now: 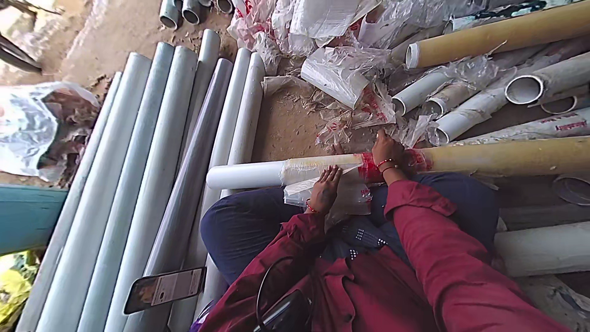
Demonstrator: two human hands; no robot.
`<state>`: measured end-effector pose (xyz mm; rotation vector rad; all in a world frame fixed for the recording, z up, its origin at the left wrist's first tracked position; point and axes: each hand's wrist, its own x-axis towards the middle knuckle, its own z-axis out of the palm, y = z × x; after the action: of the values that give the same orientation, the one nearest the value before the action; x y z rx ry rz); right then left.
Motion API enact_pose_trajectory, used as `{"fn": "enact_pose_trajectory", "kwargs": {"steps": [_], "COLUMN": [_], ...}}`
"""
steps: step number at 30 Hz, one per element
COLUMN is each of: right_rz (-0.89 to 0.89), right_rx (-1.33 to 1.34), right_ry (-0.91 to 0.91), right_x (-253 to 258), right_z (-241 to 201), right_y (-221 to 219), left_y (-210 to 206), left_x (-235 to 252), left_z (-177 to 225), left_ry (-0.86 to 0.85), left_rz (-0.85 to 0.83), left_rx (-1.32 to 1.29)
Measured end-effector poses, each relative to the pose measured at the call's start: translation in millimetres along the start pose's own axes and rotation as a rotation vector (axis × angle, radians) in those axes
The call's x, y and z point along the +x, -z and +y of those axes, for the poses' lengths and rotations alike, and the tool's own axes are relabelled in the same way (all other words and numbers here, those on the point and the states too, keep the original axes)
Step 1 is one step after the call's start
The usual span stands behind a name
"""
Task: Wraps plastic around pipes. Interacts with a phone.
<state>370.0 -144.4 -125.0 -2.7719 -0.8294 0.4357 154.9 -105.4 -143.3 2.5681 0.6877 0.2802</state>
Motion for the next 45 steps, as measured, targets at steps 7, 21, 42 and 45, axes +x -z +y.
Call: {"fn": "enact_pose_trajectory", "kwargs": {"steps": [7,21,42,45], "right_rz": [0.030,-0.304,-0.198,-0.206], "right_rx": [0.034,0.124,-0.173,-0.157], "right_ry": [0.019,-0.024,-0.021,0.007], "right_x": [-16.0,-76.9,-85.5,-98.5], "right_z": [9.4,4.1,-30.6,-24.1], "right_y": [-1.3,28.0,11.1,-3.6], "left_y": [9.6,16.3,28.3,27.8], "left_x": [-17.8,26.1,98.0,104.4], "left_z": [15.1,-7.3,-34.3,-37.2], "left_ry": [0.005,0.020,0.011,0.016], "left_rz": [-0.093,-0.171,-0.381,-0.376], "left_rx": [-0.013,0.003,-0.151,-0.169]}}
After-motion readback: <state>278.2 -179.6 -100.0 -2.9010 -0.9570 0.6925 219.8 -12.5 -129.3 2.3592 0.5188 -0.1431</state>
